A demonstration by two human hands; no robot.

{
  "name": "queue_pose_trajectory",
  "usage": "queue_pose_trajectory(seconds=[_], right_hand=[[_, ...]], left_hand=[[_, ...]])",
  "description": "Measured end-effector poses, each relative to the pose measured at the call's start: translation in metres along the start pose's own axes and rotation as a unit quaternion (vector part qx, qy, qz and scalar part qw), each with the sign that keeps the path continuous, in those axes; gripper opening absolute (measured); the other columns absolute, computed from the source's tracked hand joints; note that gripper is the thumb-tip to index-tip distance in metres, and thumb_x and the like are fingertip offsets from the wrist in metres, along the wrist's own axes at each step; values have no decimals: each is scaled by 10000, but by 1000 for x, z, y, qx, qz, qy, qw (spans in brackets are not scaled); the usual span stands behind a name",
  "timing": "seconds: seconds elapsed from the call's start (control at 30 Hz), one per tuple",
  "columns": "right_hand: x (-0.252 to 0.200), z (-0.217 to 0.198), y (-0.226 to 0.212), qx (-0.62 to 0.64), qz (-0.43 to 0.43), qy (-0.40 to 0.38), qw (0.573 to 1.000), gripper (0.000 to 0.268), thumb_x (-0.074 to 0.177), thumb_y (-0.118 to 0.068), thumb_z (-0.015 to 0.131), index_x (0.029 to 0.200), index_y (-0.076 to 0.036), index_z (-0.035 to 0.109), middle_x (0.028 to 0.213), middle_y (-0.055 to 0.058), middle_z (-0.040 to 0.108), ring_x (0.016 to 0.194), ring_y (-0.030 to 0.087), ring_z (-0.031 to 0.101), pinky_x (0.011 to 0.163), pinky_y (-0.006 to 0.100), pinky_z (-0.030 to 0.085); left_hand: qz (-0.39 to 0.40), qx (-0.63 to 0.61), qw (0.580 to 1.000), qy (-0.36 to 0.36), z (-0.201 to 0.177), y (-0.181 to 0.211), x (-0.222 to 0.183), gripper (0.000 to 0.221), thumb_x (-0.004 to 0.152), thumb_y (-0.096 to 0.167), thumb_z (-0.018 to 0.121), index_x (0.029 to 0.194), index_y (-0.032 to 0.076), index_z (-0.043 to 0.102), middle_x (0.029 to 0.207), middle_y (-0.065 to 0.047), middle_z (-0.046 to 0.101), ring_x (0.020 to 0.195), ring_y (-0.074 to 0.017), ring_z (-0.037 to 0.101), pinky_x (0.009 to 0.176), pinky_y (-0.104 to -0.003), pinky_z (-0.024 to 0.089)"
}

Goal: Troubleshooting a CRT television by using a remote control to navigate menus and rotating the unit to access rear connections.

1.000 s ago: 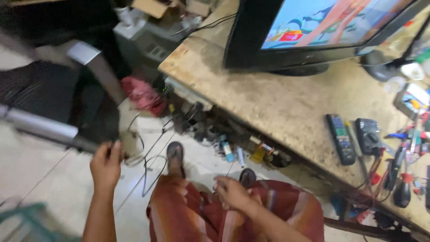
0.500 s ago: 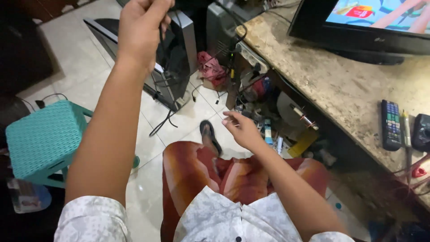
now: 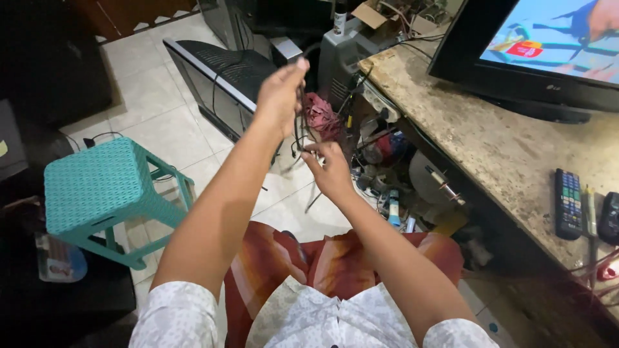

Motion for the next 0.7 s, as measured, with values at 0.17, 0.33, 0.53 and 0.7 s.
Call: queue_pose_trajectory(seconds=[0.17, 0.33, 0.53, 0.7], right_hand=[[-27, 15, 33, 133, 182, -122, 967, 451, 882, -349, 799, 1243, -96, 706, 1210, 195, 687, 1124, 365, 692, 1014, 485, 516], [-37, 18, 63, 93, 218, -172, 956, 230, 1002, -331, 620, 1046, -148, 752, 804, 92, 753, 814, 229, 743, 770, 377, 590], [7, -55, 1, -55, 35, -223, 973, 293, 1024, -242, 532, 1163, -70, 725, 872, 220, 734, 911, 456, 705, 805, 552, 545], [41, -90, -35, -99, -198, -179, 959, 232, 1051, -127, 542, 1128, -28, 738, 967, 198, 714, 982, 397, 689, 919, 464, 520]], left_hand=[[-230, -108, 967, 14, -20, -124, 41, 212, 1055, 286, 557, 1002, 81, 560, 759, 17, 464, 626, -89, 561, 503, -153, 492], [-300, -174, 937, 49, -59, -220, 60, 281, 1079, 243, 499, 1194, -7, 446, 1031, -127, 515, 946, -279, 657, 827, -417, 577], [-124, 294, 948, -4, -69, -177, 5, 601, 978, 551, 642, 1340, 114, 443, 1352, -196, 480, 1314, -391, 461, 1036, -566, 411], [-110, 179, 937, -281, -7, -97, -74, 581, 1095, 500, 430, 1041, 23, 758, 668, -97, 632, 614, -163, 655, 685, -259, 517]])
Point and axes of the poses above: each hand's wrist, its own x-axis towards the middle knuckle, its own z-axis out of the palm, y = z × x, the point moved 6 cm from there along x, towards the middle knuckle
